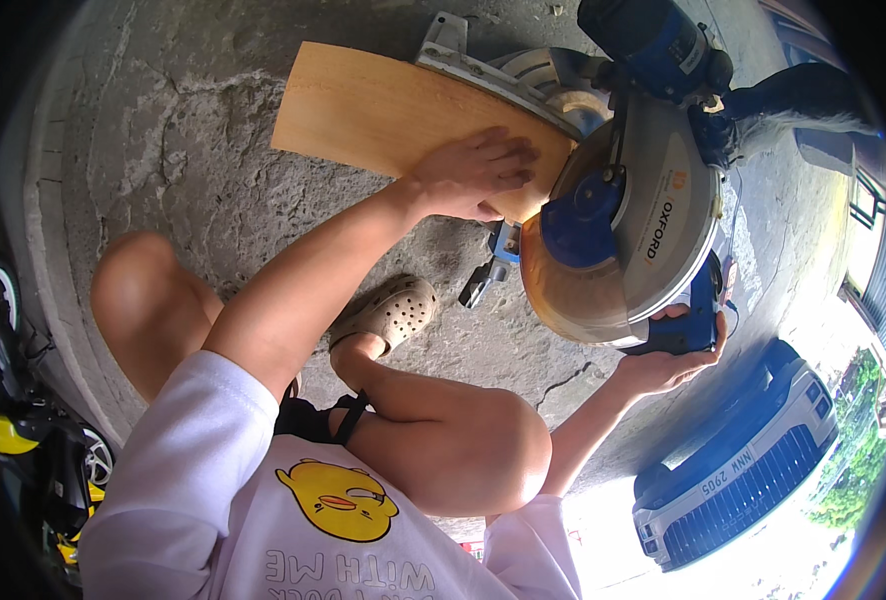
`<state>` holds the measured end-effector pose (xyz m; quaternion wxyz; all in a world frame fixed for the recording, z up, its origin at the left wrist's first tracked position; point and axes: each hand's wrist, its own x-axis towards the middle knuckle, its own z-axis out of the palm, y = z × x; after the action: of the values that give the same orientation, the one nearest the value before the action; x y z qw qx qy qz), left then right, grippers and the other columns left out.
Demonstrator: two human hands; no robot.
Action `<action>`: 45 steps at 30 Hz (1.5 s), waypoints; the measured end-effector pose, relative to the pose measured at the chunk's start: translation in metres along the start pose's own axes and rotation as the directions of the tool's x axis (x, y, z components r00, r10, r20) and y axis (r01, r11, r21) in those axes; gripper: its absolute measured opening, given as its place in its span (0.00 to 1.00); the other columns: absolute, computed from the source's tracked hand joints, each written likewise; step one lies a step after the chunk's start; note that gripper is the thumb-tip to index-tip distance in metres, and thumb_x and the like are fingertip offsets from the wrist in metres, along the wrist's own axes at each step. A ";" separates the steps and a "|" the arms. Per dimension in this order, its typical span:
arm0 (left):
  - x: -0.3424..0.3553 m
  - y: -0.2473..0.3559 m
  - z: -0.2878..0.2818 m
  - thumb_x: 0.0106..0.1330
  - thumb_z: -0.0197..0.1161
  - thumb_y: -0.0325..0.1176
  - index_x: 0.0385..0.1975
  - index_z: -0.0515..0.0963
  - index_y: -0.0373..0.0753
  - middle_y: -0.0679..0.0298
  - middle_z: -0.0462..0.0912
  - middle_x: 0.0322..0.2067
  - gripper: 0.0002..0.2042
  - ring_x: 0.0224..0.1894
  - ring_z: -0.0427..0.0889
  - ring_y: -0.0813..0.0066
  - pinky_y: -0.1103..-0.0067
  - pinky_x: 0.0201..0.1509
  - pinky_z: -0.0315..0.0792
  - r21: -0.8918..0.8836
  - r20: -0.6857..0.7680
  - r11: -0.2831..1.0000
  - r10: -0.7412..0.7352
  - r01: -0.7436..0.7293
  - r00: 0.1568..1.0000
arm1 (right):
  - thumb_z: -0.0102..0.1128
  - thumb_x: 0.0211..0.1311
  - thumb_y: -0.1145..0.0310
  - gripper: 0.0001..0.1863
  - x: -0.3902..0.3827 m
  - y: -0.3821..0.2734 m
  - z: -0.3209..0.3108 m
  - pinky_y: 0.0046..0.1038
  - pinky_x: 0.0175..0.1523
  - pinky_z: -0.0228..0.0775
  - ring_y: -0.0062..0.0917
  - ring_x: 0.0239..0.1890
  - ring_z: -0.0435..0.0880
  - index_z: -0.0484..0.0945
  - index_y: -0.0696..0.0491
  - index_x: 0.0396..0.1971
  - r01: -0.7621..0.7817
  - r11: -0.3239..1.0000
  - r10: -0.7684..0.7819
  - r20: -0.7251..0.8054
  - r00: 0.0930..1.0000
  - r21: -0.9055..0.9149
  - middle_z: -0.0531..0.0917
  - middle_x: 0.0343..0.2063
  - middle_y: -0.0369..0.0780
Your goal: The person measures and marks a wooden plank with a tape measure and marker, then uses a miter saw to cut the plank. After cutting, the person inspects the cut piece and places it on the workbench.
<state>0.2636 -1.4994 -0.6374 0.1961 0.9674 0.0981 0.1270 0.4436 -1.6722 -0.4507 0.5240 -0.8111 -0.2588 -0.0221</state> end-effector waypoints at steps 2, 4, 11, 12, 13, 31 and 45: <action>0.000 0.000 0.001 0.51 0.70 0.52 0.53 0.75 0.48 0.66 0.68 0.62 0.30 0.69 0.60 0.66 0.63 0.74 0.51 -0.006 -0.001 1.000 -0.002 0.002 1.000 | 0.23 0.75 0.41 0.33 0.000 0.000 0.000 0.22 0.31 0.69 0.24 0.22 0.73 0.66 0.55 0.56 0.013 1.000 -0.013 -0.001 1.000 -0.018 0.77 0.22 0.42; -0.001 0.000 0.001 0.51 0.70 0.52 0.53 0.75 0.48 0.66 0.68 0.63 0.30 0.69 0.60 0.66 0.63 0.74 0.50 -0.003 0.001 1.000 -0.003 0.003 1.000 | 0.23 0.75 0.42 0.33 0.000 -0.001 0.001 0.23 0.31 0.70 0.24 0.22 0.73 0.66 0.55 0.56 0.002 1.000 -0.003 -0.008 1.000 -0.018 0.77 0.22 0.42; 0.000 0.000 0.001 0.50 0.71 0.52 0.53 0.74 0.48 0.66 0.68 0.63 0.30 0.69 0.60 0.66 0.63 0.74 0.50 0.005 -0.003 1.000 -0.002 0.002 1.000 | 0.23 0.75 0.41 0.34 -0.002 -0.002 0.001 0.23 0.32 0.70 0.25 0.23 0.74 0.66 0.55 0.56 -0.010 0.999 0.009 -0.019 1.000 -0.033 0.78 0.22 0.42; 0.000 0.000 0.002 0.49 0.71 0.52 0.53 0.74 0.48 0.66 0.68 0.63 0.30 0.69 0.60 0.66 0.63 0.74 0.51 0.006 -0.002 1.000 -0.003 0.003 1.000 | 0.23 0.75 0.41 0.33 -0.002 -0.002 0.001 0.23 0.32 0.71 0.25 0.23 0.74 0.67 0.55 0.56 -0.003 0.999 0.003 -0.019 1.000 -0.040 0.78 0.22 0.42; 0.000 0.000 0.002 0.49 0.71 0.52 0.53 0.74 0.48 0.66 0.68 0.63 0.30 0.69 0.60 0.66 0.63 0.74 0.51 0.002 -0.001 1.000 -0.004 0.004 1.000 | 0.23 0.75 0.41 0.33 -0.002 -0.001 0.001 0.23 0.32 0.71 0.24 0.23 0.74 0.67 0.55 0.56 0.003 0.999 -0.004 -0.019 1.000 -0.047 0.78 0.22 0.42; 0.000 -0.001 0.004 0.48 0.72 0.50 0.53 0.74 0.48 0.65 0.68 0.62 0.30 0.68 0.61 0.65 0.63 0.73 0.52 -0.038 -0.030 0.999 -0.003 0.002 1.000 | 0.22 0.76 0.42 0.33 -0.001 0.005 -0.002 0.23 0.32 0.71 0.24 0.23 0.73 0.66 0.55 0.56 0.017 1.000 -0.017 0.006 1.000 -0.001 0.78 0.22 0.42; 0.000 0.000 0.004 0.48 0.72 0.50 0.55 0.73 0.48 0.66 0.68 0.62 0.32 0.69 0.60 0.66 0.63 0.74 0.52 -0.032 -0.016 0.999 -0.007 0.007 1.000 | 0.24 0.75 0.41 0.33 -0.004 0.002 -0.001 0.24 0.35 0.72 0.24 0.25 0.76 0.67 0.54 0.55 -0.004 1.000 0.003 -0.015 1.000 -0.030 0.79 0.23 0.41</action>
<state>0.2645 -1.5008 -0.6412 0.2113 0.9627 0.1012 0.1356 0.4417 -1.6753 -0.4528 0.5139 -0.8191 -0.2532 -0.0312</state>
